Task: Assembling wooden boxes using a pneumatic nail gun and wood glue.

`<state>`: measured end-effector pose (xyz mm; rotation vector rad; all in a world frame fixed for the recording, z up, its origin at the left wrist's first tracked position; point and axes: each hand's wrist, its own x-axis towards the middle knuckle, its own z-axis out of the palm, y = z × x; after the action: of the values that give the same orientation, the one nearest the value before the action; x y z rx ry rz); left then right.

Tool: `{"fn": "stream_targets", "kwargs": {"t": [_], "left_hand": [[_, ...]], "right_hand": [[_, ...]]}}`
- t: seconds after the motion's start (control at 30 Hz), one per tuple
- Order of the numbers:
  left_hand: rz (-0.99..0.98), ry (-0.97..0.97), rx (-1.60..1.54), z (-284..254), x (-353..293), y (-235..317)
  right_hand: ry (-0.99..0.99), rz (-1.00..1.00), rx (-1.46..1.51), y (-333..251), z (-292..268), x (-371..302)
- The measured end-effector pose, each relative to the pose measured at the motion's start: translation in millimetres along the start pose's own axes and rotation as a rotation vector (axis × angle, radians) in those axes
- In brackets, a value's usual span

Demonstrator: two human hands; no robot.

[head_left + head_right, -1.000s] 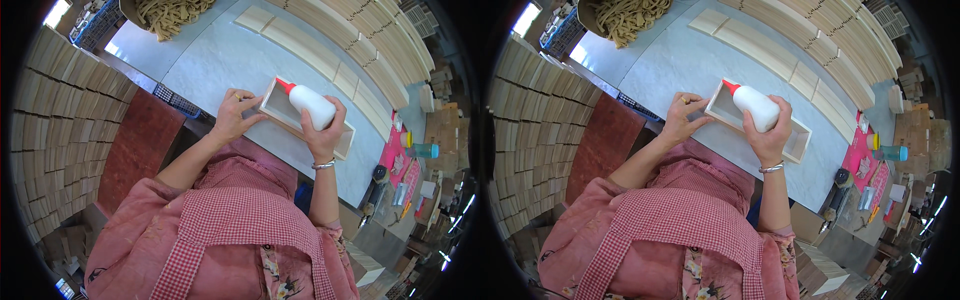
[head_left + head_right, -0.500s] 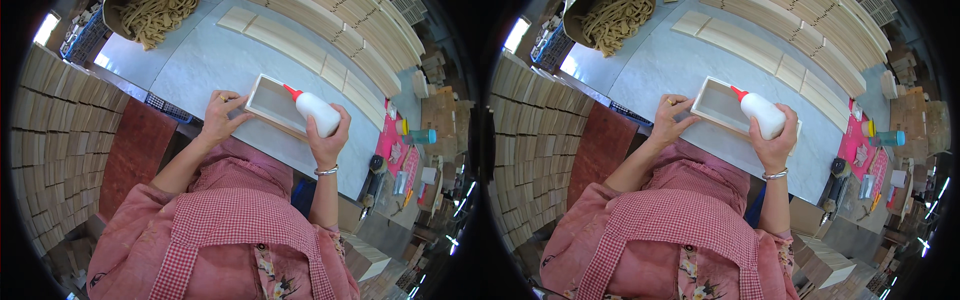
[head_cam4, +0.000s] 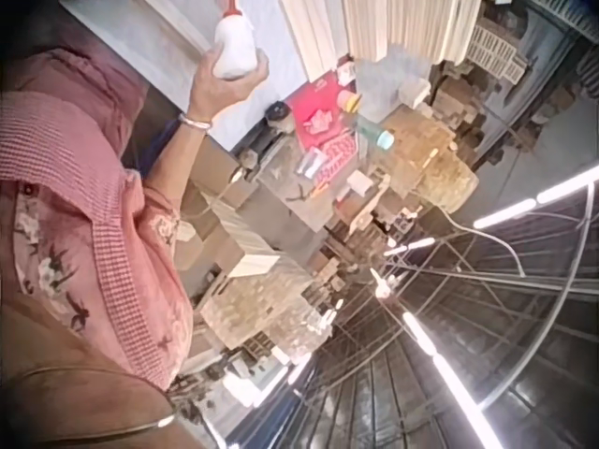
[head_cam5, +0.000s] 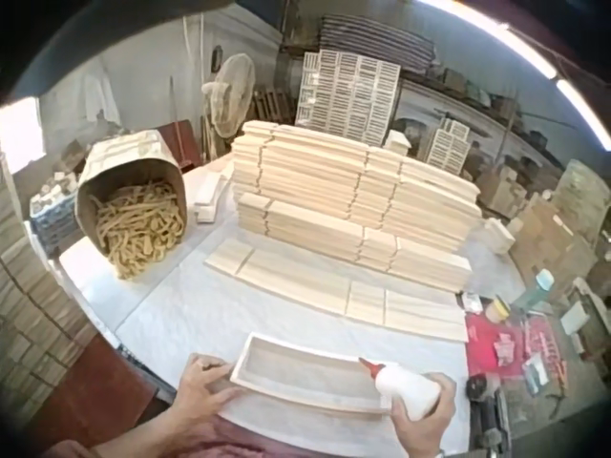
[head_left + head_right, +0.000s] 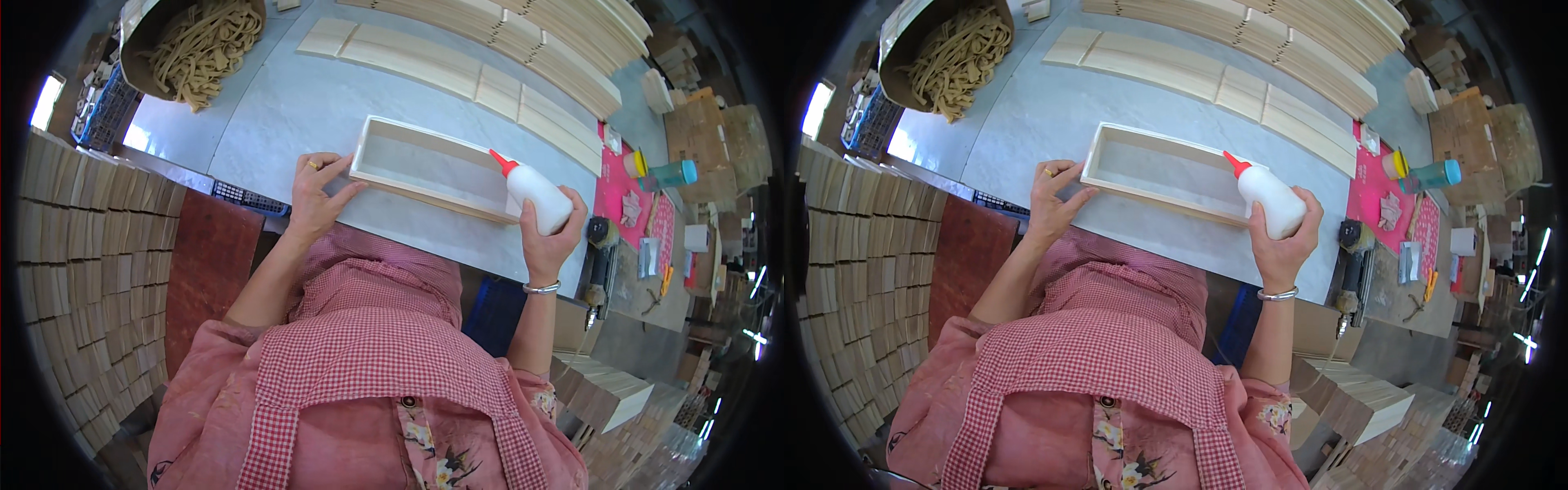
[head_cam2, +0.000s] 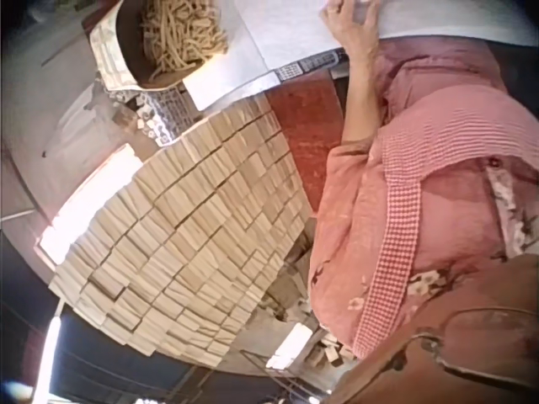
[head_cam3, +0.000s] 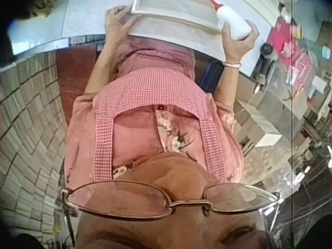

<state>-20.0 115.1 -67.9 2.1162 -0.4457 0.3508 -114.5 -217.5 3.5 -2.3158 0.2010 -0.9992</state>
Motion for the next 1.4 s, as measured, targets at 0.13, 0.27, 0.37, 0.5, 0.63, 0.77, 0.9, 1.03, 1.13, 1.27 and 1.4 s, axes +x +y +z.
{"fn": "stream_targets", "kwargs": {"t": [0.13,0.27,0.37,0.5,0.63,0.77,0.9,1.03,1.13,1.27,1.4], "left_hand": [[-0.02,-0.009,0.016,0,0,3],[-0.031,-0.021,0.023,-1,-1,2],[-0.036,-0.029,0.027,0,0,3],[-0.043,-0.025,0.007,0,0,6],[-0.054,-0.032,0.002,0,-1,5],[-0.047,-0.033,0.005,1,-1,3],[-0.037,-0.033,0.009,2,-1,0],[-0.043,-0.033,0.02,1,-1,-5],[-0.062,-0.122,-0.086,-7,0,-10],[-0.211,-0.246,-0.318,-21,18,-8],[-0.642,-0.394,-0.444,-35,40,7]], "right_hand": [[0.045,0.004,-0.064,14,-16,-3],[0.063,0.037,-0.1,24,-30,-6],[0.064,0.068,-0.112,28,-38,-8],[0.073,0.044,-0.121,30,-42,-11],[0.061,0.066,-0.117,25,-51,-17],[0.06,0.066,-0.124,20,-61,-31],[0.055,0.072,-0.142,10,-73,-48],[0.026,0.115,-0.16,-6,-85,-60],[0.026,0.129,-0.195,-13,-87,-66],[0.087,0.287,0.03,-23,-70,-78],[0.033,0.392,0.236,-44,-36,-76]]}}
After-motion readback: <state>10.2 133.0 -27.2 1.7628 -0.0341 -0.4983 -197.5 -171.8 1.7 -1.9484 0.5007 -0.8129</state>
